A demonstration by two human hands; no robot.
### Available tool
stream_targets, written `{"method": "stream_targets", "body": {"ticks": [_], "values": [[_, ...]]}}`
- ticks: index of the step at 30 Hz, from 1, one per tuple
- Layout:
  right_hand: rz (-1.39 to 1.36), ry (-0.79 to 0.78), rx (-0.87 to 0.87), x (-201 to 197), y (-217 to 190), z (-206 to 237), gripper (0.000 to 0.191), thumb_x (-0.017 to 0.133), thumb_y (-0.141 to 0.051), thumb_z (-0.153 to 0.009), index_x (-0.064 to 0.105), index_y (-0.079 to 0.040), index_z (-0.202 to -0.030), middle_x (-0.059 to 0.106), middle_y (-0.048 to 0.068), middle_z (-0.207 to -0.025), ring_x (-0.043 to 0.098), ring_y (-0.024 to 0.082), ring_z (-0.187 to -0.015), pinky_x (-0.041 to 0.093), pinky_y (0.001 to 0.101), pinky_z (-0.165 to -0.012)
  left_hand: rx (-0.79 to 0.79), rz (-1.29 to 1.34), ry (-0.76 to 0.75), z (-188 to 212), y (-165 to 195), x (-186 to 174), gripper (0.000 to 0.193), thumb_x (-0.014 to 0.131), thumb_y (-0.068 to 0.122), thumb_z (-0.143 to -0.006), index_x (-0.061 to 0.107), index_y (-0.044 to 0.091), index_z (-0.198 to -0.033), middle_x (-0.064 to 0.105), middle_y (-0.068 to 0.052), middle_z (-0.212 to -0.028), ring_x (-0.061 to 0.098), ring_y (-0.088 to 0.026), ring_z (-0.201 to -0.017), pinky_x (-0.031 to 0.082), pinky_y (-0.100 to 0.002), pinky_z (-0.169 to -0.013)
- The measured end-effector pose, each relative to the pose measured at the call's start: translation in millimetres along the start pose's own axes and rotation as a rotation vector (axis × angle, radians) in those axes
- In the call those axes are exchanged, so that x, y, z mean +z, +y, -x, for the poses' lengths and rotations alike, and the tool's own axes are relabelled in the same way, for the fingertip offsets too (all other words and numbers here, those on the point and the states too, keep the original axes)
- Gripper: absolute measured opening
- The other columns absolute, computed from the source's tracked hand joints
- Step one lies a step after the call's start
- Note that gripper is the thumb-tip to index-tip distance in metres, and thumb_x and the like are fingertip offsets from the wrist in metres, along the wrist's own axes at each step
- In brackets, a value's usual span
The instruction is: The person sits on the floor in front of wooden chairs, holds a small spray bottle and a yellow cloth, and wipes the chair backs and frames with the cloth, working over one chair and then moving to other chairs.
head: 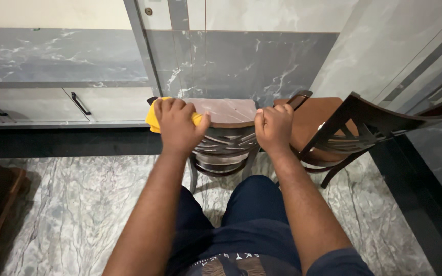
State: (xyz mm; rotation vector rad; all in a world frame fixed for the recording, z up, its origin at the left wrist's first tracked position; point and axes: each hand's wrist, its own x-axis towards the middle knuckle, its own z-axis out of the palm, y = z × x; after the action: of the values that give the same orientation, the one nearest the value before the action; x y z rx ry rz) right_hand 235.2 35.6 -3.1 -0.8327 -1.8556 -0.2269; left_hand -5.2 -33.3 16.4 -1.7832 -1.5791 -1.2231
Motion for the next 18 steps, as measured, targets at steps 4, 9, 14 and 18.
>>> {"method": "stream_targets", "body": {"ticks": [4,9,14,18], "values": [[0.007,-0.008,0.021,1.7,1.9,0.4,0.03,0.058,-0.012,-0.095,0.058,-0.004,-0.067,0.057,0.012,-0.068,0.052,0.035,-0.074,0.039,0.0491,-0.085,-0.034,-0.021,-0.09,6.3,30.4,10.1,0.038,0.073,0.043,-0.084,0.071,0.006,-0.093,0.065,-0.013,-0.099,0.055,-0.036,-0.108,0.03,-0.057,-0.11],[0.048,0.005,0.002,4.8,6.8,2.5,0.03,0.06,-0.014,-0.095,0.058,-0.004,-0.066,0.056,0.015,-0.069,0.052,0.039,-0.077,0.038,0.0503,-0.084,0.049,0.061,-0.186,31.0,72.9,27.5,0.05,0.071,0.047,-0.091,0.066,0.007,-0.12,0.061,-0.015,-0.115,0.051,-0.037,-0.115,0.031,-0.056,-0.107],[0.005,0.019,-0.021,3.2,10.2,1.6,0.028,0.06,-0.016,-0.094,0.059,-0.004,-0.068,0.054,0.017,-0.069,0.053,0.039,-0.078,0.039,0.0502,-0.082,0.027,-0.027,-0.113,46.7,52.6,46.3,0.051,0.071,0.041,-0.091,0.061,0.016,-0.134,0.051,-0.014,-0.14,0.042,-0.035,-0.136,0.024,-0.058,-0.118],[0.025,-0.016,-0.023,0.8,7.5,1.2,0.032,0.059,-0.014,-0.095,0.056,-0.004,-0.065,0.056,0.015,-0.069,0.053,0.039,-0.077,0.041,0.0518,-0.085,-0.011,-0.121,0.018,72.8,23.6,57.3,0.055,0.071,0.041,-0.095,0.052,0.022,-0.143,0.033,-0.017,-0.159,0.026,-0.04,-0.152,0.013,-0.064,-0.123]]}}
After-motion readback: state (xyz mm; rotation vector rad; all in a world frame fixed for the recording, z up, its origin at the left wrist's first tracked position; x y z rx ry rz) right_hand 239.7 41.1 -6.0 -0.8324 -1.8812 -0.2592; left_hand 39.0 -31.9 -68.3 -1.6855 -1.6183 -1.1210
